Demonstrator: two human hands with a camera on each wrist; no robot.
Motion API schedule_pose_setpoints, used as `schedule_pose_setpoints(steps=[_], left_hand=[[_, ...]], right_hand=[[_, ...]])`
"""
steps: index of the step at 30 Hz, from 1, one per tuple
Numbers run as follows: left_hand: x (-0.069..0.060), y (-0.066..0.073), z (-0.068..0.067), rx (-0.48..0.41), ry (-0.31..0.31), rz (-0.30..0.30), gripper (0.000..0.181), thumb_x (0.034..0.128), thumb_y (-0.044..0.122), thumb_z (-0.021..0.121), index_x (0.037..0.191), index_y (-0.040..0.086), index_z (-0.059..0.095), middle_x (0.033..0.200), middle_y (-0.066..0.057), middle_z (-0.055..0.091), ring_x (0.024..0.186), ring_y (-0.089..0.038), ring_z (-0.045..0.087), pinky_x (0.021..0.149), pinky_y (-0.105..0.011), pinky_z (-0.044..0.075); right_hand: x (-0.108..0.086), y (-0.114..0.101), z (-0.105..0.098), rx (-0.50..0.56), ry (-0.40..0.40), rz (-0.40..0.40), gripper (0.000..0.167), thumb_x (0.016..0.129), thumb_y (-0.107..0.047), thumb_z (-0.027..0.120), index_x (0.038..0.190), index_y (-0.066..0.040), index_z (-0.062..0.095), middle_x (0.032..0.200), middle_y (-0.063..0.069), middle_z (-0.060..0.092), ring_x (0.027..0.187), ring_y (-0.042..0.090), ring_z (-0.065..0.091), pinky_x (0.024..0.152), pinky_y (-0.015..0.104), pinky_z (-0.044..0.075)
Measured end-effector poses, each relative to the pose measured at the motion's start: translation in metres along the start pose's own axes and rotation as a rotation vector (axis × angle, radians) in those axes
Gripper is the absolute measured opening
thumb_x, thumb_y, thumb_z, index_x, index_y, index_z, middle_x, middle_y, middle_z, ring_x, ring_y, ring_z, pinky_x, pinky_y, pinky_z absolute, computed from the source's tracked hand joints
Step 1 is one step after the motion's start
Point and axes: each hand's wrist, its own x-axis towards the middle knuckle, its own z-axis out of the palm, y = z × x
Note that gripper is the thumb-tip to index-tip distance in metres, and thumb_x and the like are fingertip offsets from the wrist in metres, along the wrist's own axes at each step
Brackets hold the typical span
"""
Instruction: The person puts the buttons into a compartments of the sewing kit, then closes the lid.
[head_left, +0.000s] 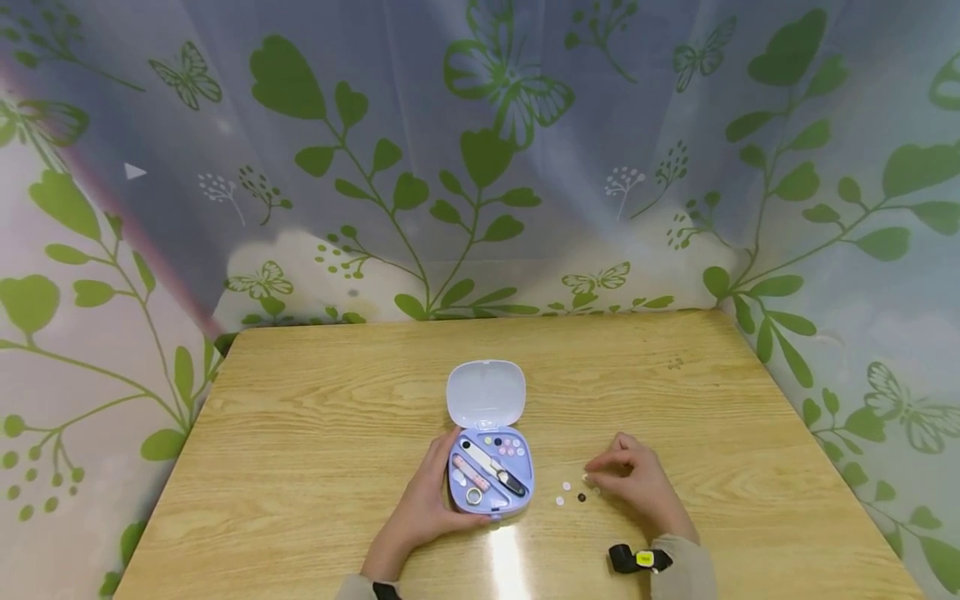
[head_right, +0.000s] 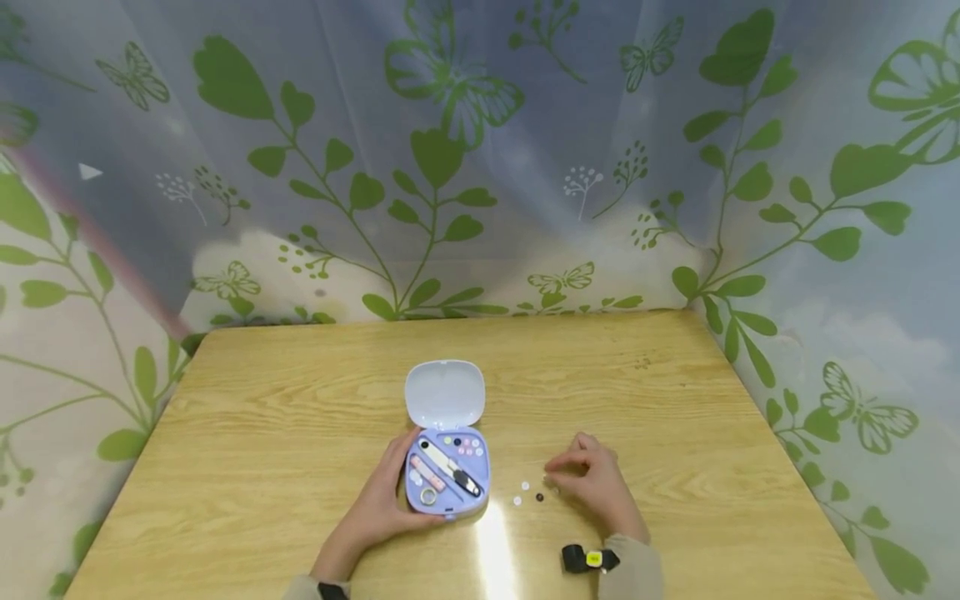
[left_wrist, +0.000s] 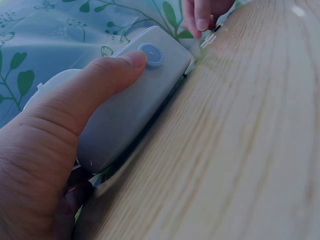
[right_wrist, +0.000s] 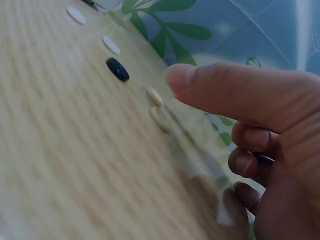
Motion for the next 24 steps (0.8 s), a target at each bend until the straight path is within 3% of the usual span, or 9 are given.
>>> schedule_pose_setpoints(steps=[7,15,24], left_hand=[[0.0,0.0,0.0,0.0,-0.001,-0.001,0.132,0.0533,0.042,0.098,0.159,0.024,0.021,0.155,0.002,0.033,0.141,-0.019,0.034,0.118,-0.046,0.025],[-0.001,-0.001,0.002,-0.016,-0.002,0.001,0.133,0.0533,0.044,0.097,0.159,0.025,0.019,0.156,0.002,0.031,0.142,-0.02,0.033,0.118,-0.047,0.026],[0.001,-0.003,0.002,0.005,0.004,0.003,0.133,0.0532,0.046,0.097,0.159,0.027,0.018,0.156,0.003,0.031,0.141,-0.02,0.034,0.117,-0.047,0.027]], right_hand=[[-0.006,-0.021,-0.004,0.022,-0.025,-0.013,0.015,0.074,0.0,0.084,0.087,-0.003,0.078,0.08,0.01,0.052,0.078,0.02,0.046,0.071,0.022,0.039],[-0.008,-0.026,-0.005,0.036,-0.007,-0.022,0.015,0.073,0.0,0.085,0.086,-0.004,0.079,0.078,0.009,0.051,0.074,0.018,0.045,0.067,0.024,0.039],[-0.007,-0.027,0.0,0.002,0.022,-0.133,0.013,0.072,0.006,0.083,0.081,-0.003,0.078,0.076,0.008,0.052,0.072,0.019,0.046,0.065,0.023,0.039]])
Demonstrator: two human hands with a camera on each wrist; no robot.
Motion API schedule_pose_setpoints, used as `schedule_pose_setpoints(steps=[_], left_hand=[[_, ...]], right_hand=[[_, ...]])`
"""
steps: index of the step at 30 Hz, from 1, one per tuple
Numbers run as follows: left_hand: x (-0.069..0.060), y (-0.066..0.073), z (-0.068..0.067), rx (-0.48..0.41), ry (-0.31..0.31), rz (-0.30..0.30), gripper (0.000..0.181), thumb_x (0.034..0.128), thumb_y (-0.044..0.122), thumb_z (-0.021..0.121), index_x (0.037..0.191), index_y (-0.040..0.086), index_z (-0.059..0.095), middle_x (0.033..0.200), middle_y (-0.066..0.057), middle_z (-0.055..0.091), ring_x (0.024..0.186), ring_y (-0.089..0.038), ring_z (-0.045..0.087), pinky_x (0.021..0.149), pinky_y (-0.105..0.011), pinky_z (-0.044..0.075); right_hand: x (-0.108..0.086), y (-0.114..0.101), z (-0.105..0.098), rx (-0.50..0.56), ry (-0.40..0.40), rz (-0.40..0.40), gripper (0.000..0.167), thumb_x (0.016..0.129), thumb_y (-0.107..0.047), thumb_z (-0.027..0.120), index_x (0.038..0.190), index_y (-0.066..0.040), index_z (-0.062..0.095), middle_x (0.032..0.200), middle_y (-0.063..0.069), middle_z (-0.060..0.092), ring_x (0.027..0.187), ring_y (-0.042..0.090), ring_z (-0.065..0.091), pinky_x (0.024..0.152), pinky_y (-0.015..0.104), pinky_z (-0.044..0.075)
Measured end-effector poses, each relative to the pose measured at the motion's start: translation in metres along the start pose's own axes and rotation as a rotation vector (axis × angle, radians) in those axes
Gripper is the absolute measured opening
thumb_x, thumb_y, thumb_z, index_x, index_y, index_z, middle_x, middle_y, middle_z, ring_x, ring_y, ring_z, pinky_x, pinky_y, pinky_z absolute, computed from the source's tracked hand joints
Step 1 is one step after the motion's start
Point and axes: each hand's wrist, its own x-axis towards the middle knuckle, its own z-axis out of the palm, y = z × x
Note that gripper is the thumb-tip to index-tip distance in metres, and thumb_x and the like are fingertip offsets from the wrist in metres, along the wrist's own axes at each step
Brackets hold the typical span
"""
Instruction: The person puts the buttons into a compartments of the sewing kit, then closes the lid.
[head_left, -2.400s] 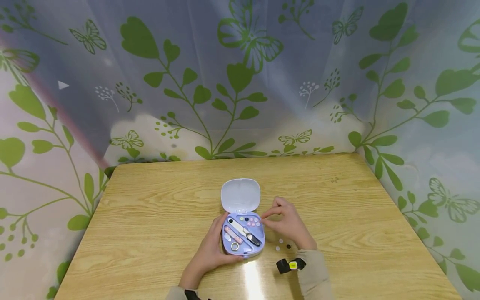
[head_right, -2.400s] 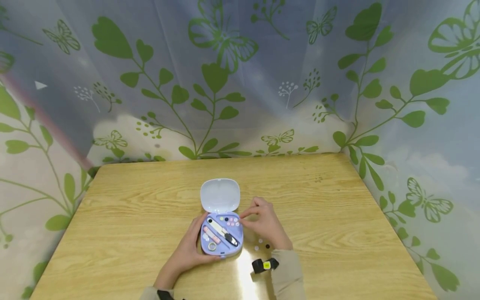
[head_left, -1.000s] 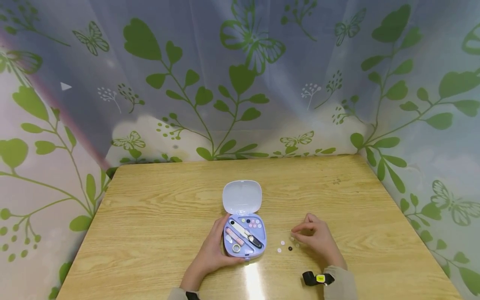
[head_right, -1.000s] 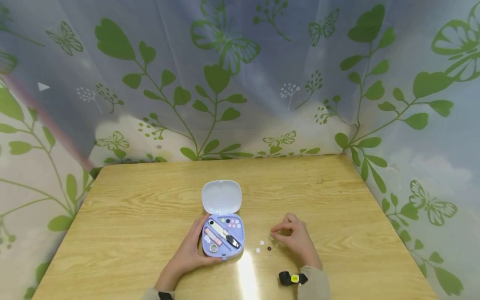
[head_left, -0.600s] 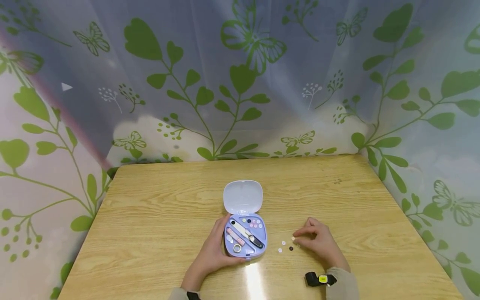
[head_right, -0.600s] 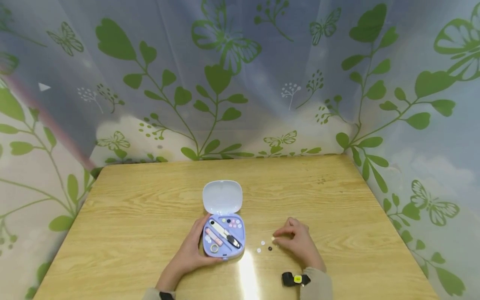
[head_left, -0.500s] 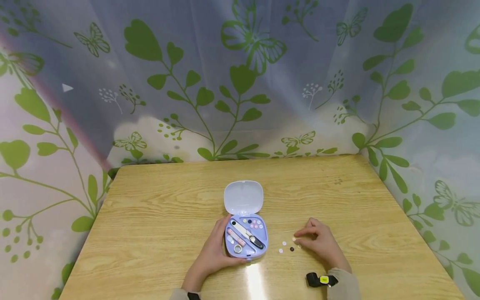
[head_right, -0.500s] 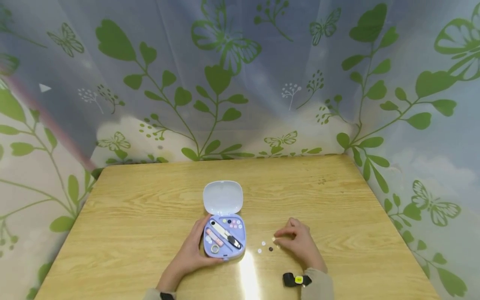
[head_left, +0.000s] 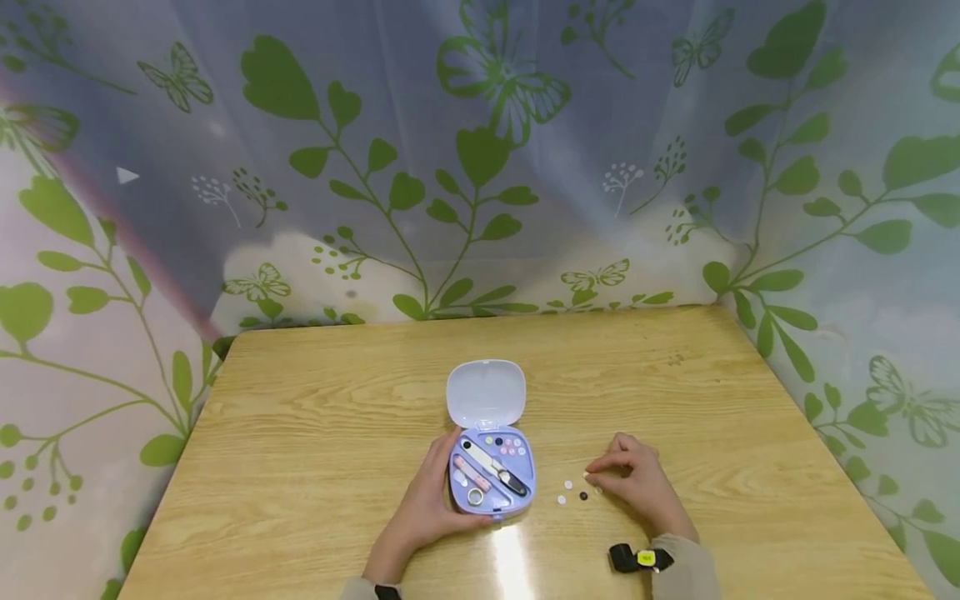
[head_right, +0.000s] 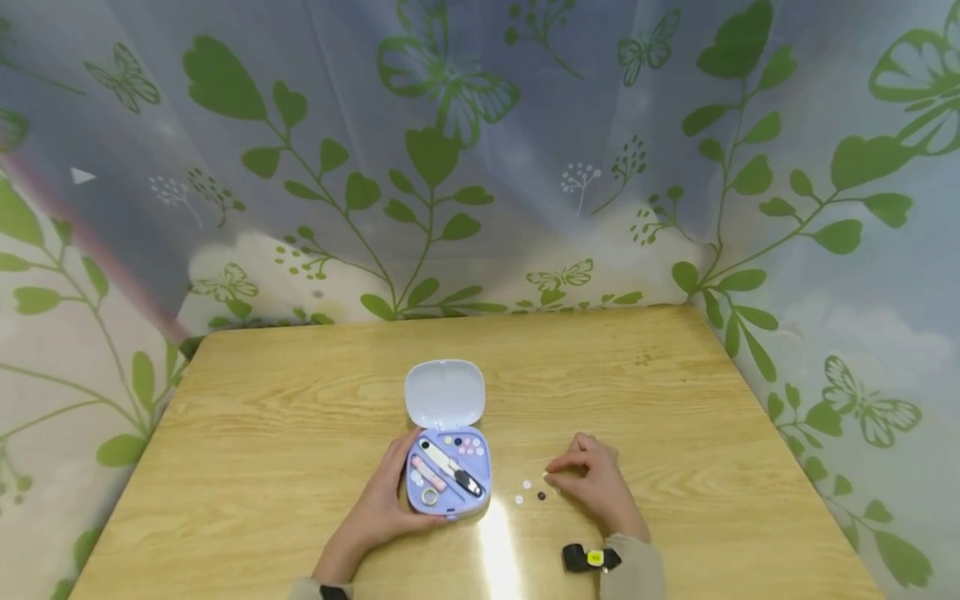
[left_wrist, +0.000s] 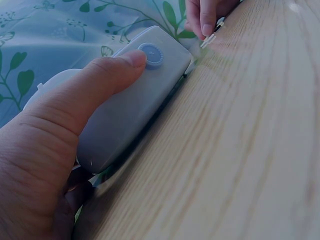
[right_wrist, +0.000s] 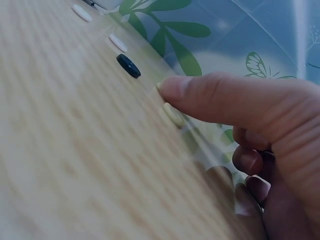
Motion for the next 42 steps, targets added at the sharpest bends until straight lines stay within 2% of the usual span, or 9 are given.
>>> schedule_pose_setpoints(steps=[5,11,18,23,27,32,36,42], left_hand=[[0.001,0.002,0.001,0.025,0.002,0.021,0.132,0.0544,0.051,0.095,0.159,0.023,0.019,0.156,0.0,0.032,0.141,-0.022,0.035,0.117,-0.048,0.029],[0.001,0.004,0.001,0.018,-0.004,-0.008,0.133,0.0535,0.05,0.095,0.159,0.025,0.019,0.156,0.003,0.032,0.142,-0.018,0.033,0.118,-0.046,0.027],[-0.001,0.002,0.0,0.032,-0.001,-0.022,0.133,0.0536,0.048,0.096,0.159,0.026,0.018,0.156,0.004,0.031,0.142,-0.018,0.032,0.118,-0.045,0.027],[-0.001,0.002,-0.001,0.028,0.001,-0.021,0.133,0.0538,0.047,0.096,0.159,0.026,0.018,0.156,0.004,0.031,0.142,-0.017,0.032,0.118,-0.045,0.026],[-0.001,0.002,-0.001,0.029,-0.001,-0.021,0.133,0.0538,0.047,0.096,0.159,0.026,0.018,0.156,0.004,0.031,0.142,-0.017,0.033,0.118,-0.044,0.026],[-0.001,0.0,0.0,0.036,-0.003,-0.026,0.133,0.0535,0.049,0.096,0.159,0.028,0.017,0.156,0.005,0.031,0.141,-0.016,0.033,0.118,-0.043,0.026],[-0.002,0.0,0.0,0.029,-0.002,-0.023,0.133,0.0539,0.05,0.096,0.159,0.029,0.017,0.156,0.005,0.031,0.142,-0.015,0.032,0.118,-0.042,0.026],[-0.002,0.0,0.0,0.024,0.001,-0.017,0.133,0.0535,0.047,0.097,0.159,0.027,0.018,0.156,0.004,0.03,0.142,-0.017,0.032,0.118,-0.044,0.026]], right_hand=[[-0.001,-0.001,-0.001,-0.012,0.018,0.005,0.013,0.072,0.006,0.083,0.08,-0.003,0.078,0.074,0.008,0.052,0.07,0.021,0.046,0.065,0.023,0.041],[-0.002,0.0,0.0,-0.018,0.021,0.01,0.012,0.073,0.004,0.083,0.081,-0.003,0.078,0.074,0.008,0.052,0.069,0.022,0.046,0.064,0.024,0.04],[-0.001,0.033,0.008,-0.025,0.044,-0.015,0.016,0.071,0.0,0.086,0.081,-0.011,0.08,0.074,0.001,0.05,0.069,0.015,0.043,0.064,0.022,0.037],[0.0,0.041,0.01,-0.021,0.053,-0.044,0.017,0.071,-0.005,0.087,0.082,-0.017,0.081,0.073,-0.006,0.048,0.069,0.01,0.042,0.065,0.022,0.036],[0.0,0.041,0.01,-0.028,0.06,-0.057,0.016,0.072,-0.006,0.087,0.082,-0.018,0.081,0.073,-0.007,0.048,0.069,0.01,0.042,0.068,0.024,0.033],[-0.001,0.04,0.011,-0.043,0.064,-0.03,0.016,0.072,-0.007,0.087,0.081,-0.018,0.08,0.073,-0.006,0.048,0.069,0.01,0.042,0.071,0.024,0.03],[-0.001,0.037,0.012,-0.064,0.078,-0.039,0.017,0.07,-0.002,0.087,0.08,-0.015,0.08,0.072,-0.002,0.049,0.068,0.014,0.043,0.068,0.022,0.033],[-0.002,0.009,0.008,-0.042,0.071,-0.063,0.015,0.071,0.004,0.085,0.081,-0.005,0.079,0.071,0.005,0.05,0.067,0.02,0.044,0.066,0.023,0.033]])
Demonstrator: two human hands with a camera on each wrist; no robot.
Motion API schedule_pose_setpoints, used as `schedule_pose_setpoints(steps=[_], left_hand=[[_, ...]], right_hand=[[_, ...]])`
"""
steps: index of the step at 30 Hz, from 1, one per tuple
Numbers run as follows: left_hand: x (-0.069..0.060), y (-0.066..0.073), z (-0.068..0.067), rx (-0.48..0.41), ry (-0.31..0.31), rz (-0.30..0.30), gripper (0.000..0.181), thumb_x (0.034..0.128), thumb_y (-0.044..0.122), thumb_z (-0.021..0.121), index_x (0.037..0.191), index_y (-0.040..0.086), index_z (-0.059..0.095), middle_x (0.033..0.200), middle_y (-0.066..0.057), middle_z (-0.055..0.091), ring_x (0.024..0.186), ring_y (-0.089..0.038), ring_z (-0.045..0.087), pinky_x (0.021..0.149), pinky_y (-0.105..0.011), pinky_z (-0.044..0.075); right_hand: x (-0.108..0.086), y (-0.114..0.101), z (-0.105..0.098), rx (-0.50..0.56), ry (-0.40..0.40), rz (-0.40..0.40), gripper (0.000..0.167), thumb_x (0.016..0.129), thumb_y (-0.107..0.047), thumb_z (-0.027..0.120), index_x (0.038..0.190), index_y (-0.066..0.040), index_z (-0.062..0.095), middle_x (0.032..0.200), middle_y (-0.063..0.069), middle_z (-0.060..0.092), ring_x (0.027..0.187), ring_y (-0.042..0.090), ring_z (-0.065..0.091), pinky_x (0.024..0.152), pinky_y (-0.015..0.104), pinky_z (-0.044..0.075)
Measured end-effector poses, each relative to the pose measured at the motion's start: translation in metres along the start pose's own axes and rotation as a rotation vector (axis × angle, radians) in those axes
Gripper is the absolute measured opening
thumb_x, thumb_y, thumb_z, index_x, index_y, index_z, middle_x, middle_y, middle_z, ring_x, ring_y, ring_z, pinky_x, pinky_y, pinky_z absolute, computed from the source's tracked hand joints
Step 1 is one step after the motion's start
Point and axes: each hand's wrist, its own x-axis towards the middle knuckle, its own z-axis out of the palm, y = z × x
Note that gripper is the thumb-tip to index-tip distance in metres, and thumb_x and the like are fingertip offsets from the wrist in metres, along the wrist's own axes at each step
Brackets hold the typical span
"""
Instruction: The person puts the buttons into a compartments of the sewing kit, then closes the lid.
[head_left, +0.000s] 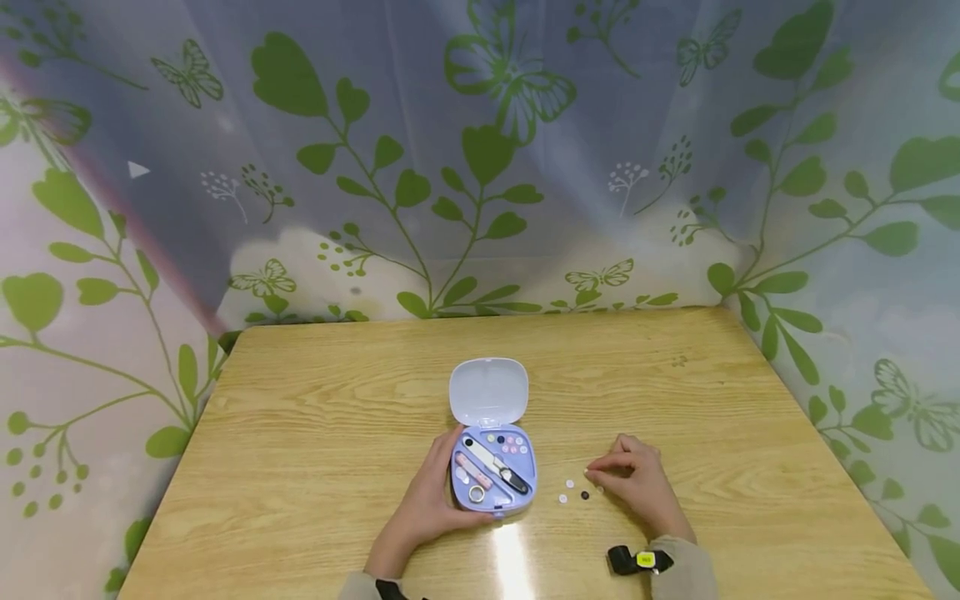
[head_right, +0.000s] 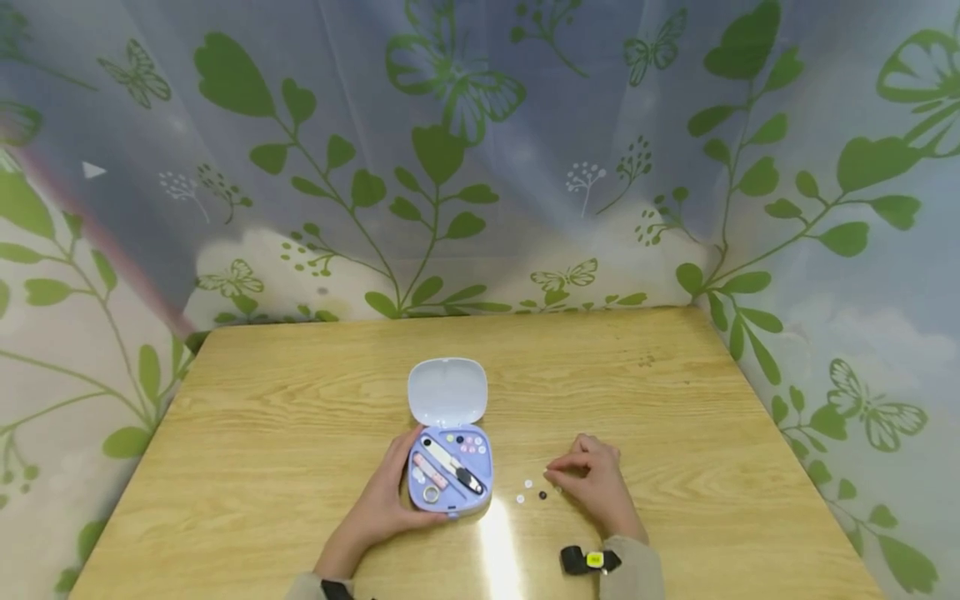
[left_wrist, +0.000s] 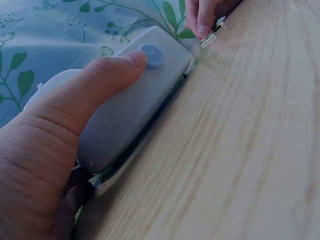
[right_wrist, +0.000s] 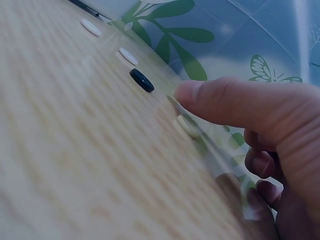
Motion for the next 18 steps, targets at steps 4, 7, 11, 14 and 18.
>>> schedule_pose_setpoints(steps=[4,7,11,14,18], left_hand=[[0.0,0.0,-0.001,0.003,-0.003,-0.006,0.133,0.0534,0.046,0.097,0.159,0.028,0.018,0.156,0.005,0.03,0.142,-0.016,0.031,0.118,-0.043,0.026],[0.001,0.001,-0.001,0.007,-0.004,-0.006,0.133,0.0539,0.046,0.097,0.159,0.028,0.018,0.156,0.006,0.03,0.142,-0.015,0.032,0.118,-0.043,0.026],[0.001,0.002,-0.001,0.005,-0.005,-0.003,0.132,0.0539,0.046,0.097,0.159,0.028,0.018,0.155,0.006,0.031,0.142,-0.015,0.032,0.118,-0.044,0.026],[0.001,0.001,-0.001,0.003,-0.004,-0.001,0.132,0.0534,0.048,0.096,0.159,0.029,0.018,0.155,0.007,0.031,0.142,-0.015,0.032,0.118,-0.044,0.027],[0.0,0.001,-0.001,-0.003,-0.002,0.0,0.132,0.0533,0.049,0.096,0.159,0.028,0.019,0.156,0.005,0.031,0.142,-0.016,0.032,0.118,-0.045,0.027]], right_hand=[[0.001,-0.012,-0.003,0.016,-0.006,0.014,0.013,0.072,0.003,0.084,0.081,-0.004,0.079,0.071,0.006,0.05,0.066,0.02,0.044,0.066,0.025,0.031],[0.001,-0.011,-0.003,0.03,-0.002,0.02,0.012,0.072,0.003,0.084,0.081,-0.004,0.078,0.071,0.007,0.05,0.067,0.021,0.044,0.067,0.024,0.033],[0.0,0.013,0.0,0.044,-0.006,0.053,0.012,0.074,-0.006,0.086,0.082,-0.012,0.08,0.074,0.001,0.05,0.071,0.016,0.045,0.068,0.021,0.038],[0.0,0.028,0.002,0.047,-0.011,0.072,0.012,0.075,-0.013,0.087,0.083,-0.02,0.08,0.075,-0.003,0.05,0.074,0.012,0.045,0.07,0.021,0.039],[0.002,0.028,0.003,0.03,-0.008,0.06,0.013,0.074,-0.01,0.087,0.083,-0.018,0.08,0.074,-0.003,0.047,0.073,0.011,0.043,0.07,0.021,0.037]])
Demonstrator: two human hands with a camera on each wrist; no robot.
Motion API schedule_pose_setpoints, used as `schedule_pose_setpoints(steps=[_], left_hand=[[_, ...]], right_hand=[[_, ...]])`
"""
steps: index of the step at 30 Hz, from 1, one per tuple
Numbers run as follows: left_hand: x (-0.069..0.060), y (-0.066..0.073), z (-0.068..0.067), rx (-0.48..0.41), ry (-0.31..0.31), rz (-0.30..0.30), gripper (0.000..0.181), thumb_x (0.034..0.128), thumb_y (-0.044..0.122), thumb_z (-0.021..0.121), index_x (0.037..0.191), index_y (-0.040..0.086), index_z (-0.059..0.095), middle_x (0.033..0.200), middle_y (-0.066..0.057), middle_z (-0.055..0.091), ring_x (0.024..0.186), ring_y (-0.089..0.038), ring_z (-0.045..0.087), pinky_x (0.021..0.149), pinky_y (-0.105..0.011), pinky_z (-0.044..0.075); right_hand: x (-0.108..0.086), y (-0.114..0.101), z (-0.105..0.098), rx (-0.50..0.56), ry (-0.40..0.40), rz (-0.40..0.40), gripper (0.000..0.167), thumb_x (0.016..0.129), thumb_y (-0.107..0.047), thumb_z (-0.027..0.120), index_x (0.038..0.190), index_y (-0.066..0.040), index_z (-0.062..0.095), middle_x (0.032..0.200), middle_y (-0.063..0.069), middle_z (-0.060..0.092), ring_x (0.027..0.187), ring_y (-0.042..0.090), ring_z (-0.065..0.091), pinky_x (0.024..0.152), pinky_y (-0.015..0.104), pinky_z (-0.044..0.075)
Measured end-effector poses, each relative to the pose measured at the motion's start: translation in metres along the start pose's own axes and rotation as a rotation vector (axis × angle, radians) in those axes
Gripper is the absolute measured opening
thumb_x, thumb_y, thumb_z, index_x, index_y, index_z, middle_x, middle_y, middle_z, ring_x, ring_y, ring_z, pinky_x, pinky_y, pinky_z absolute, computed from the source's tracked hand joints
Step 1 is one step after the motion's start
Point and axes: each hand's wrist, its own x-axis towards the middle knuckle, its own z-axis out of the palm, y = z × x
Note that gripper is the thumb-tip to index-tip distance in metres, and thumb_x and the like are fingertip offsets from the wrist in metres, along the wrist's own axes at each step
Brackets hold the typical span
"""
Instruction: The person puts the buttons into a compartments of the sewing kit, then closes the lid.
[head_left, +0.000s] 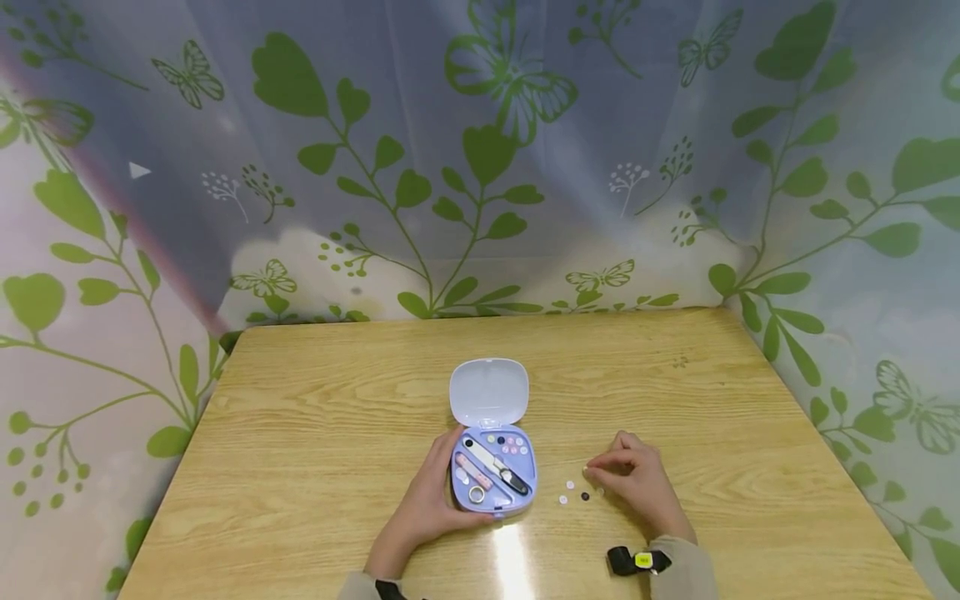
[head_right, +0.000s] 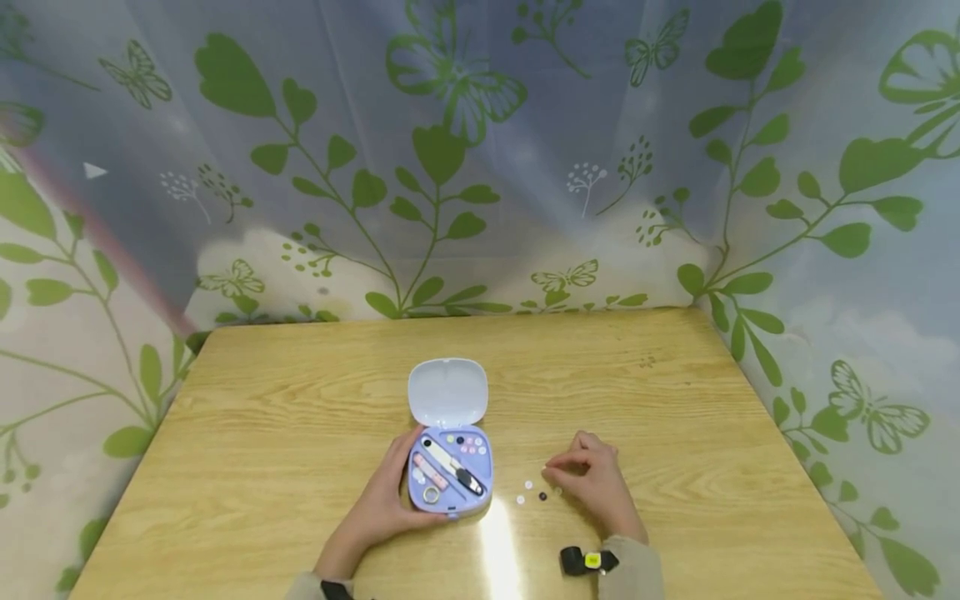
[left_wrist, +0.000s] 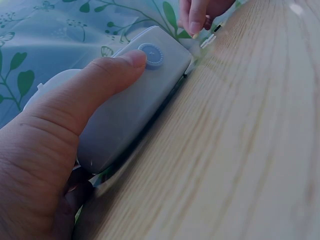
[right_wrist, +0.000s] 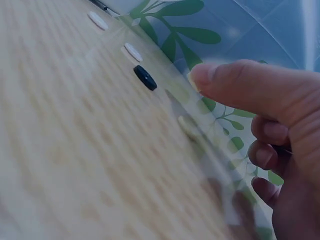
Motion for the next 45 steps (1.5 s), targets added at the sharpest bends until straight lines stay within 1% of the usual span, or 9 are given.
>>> schedule_pose_setpoints(steps=[5,7,12,16,22,26,30,38,45], left_hand=[[-0.001,0.001,0.0,-0.003,0.002,-0.004,0.133,0.0533,0.046,0.097,0.159,0.028,0.019,0.156,0.005,0.031,0.142,-0.017,0.033,0.118,-0.045,0.027],[-0.001,0.001,-0.001,0.001,0.005,0.001,0.132,0.0532,0.045,0.097,0.159,0.026,0.02,0.155,0.004,0.032,0.141,-0.017,0.033,0.118,-0.046,0.027],[0.0,0.002,-0.001,0.01,0.013,0.021,0.132,0.0532,0.044,0.097,0.159,0.023,0.021,0.154,0.002,0.034,0.14,-0.021,0.036,0.116,-0.048,0.029],[0.0,0.001,-0.001,0.002,0.012,0.013,0.132,0.053,0.044,0.097,0.159,0.025,0.021,0.154,0.004,0.033,0.141,-0.018,0.035,0.117,-0.047,0.029],[0.0,0.0,0.0,0.001,0.01,0.0,0.132,0.0534,0.046,0.097,0.159,0.028,0.02,0.154,0.005,0.033,0.141,-0.017,0.034,0.117,-0.046,0.028],[0.0,0.001,0.0,0.0,0.01,-0.001,0.132,0.0535,0.047,0.097,0.159,0.028,0.02,0.154,0.005,0.033,0.141,-0.017,0.034,0.117,-0.046,0.028],[0.001,0.002,0.0,0.0,0.006,-0.006,0.132,0.0538,0.047,0.096,0.159,0.029,0.019,0.155,0.005,0.032,0.141,-0.016,0.033,0.118,-0.046,0.027],[0.001,0.004,0.0,-0.01,0.001,-0.017,0.131,0.0542,0.048,0.096,0.159,0.027,0.02,0.155,0.005,0.032,0.142,-0.017,0.032,0.118,-0.046,0.027],[0.001,0.004,0.001,-0.016,0.008,-0.004,0.131,0.0533,0.048,0.096,0.159,0.026,0.021,0.154,0.004,0.034,0.141,-0.017,0.034,0.117,-0.046,0.028]], right_hand=[[0.003,-0.004,0.001,-0.032,0.009,-0.059,0.014,0.073,0.0,0.085,0.083,-0.007,0.079,0.072,0.004,0.046,0.07,0.016,0.041,0.067,0.023,0.035],[0.005,-0.006,0.001,-0.031,0.017,-0.081,0.015,0.072,0.003,0.085,0.082,-0.006,0.079,0.071,0.007,0.046,0.069,0.019,0.041,0.065,0.024,0.035],[0.009,-0.013,0.001,-0.018,0.023,-0.091,0.019,0.071,0.001,0.086,0.081,-0.013,0.079,0.071,0.002,0.046,0.068,0.016,0.041,0.063,0.024,0.034],[0.012,-0.018,0.001,0.006,0.021,-0.119,0.02,0.071,0.0,0.086,0.081,-0.016,0.08,0.071,0.003,0.046,0.069,0.017,0.041,0.062,0.027,0.035],[0.02,-0.031,0.003,-0.014,0.039,-0.182,0.017,0.07,0.005,0.086,0.079,-0.008,0.079,0.068,0.01,0.042,0.065,0.022,0.04,0.057,0.027,0.035],[0.026,-0.051,0.004,-0.005,0.043,-0.233,0.018,0.067,0.011,0.084,0.077,-0.003,0.078,0.066,0.013,0.039,0.064,0.026,0.04,0.056,0.026,0.034],[0.032,-0.072,0.003,0.021,0.029,-0.272,0.017,0.066,0.013,0.083,0.076,0.0,0.077,0.066,0.012,0.04,0.063,0.027,0.04,0.056,0.029,0.035],[0.041,-0.081,0.01,0.056,0.01,-0.317,0.018,0.065,0.014,0.083,0.075,0.001,0.076,0.066,0.017,0.038,0.063,0.031,0.038,0.056,0.035,0.034],[0.046,-0.089,0.016,0.069,-0.024,-0.305,0.017,0.067,0.012,0.083,0.078,0.0,0.077,0.068,0.005,0.036,0.065,0.033,0.038,0.058,0.039,0.033]])
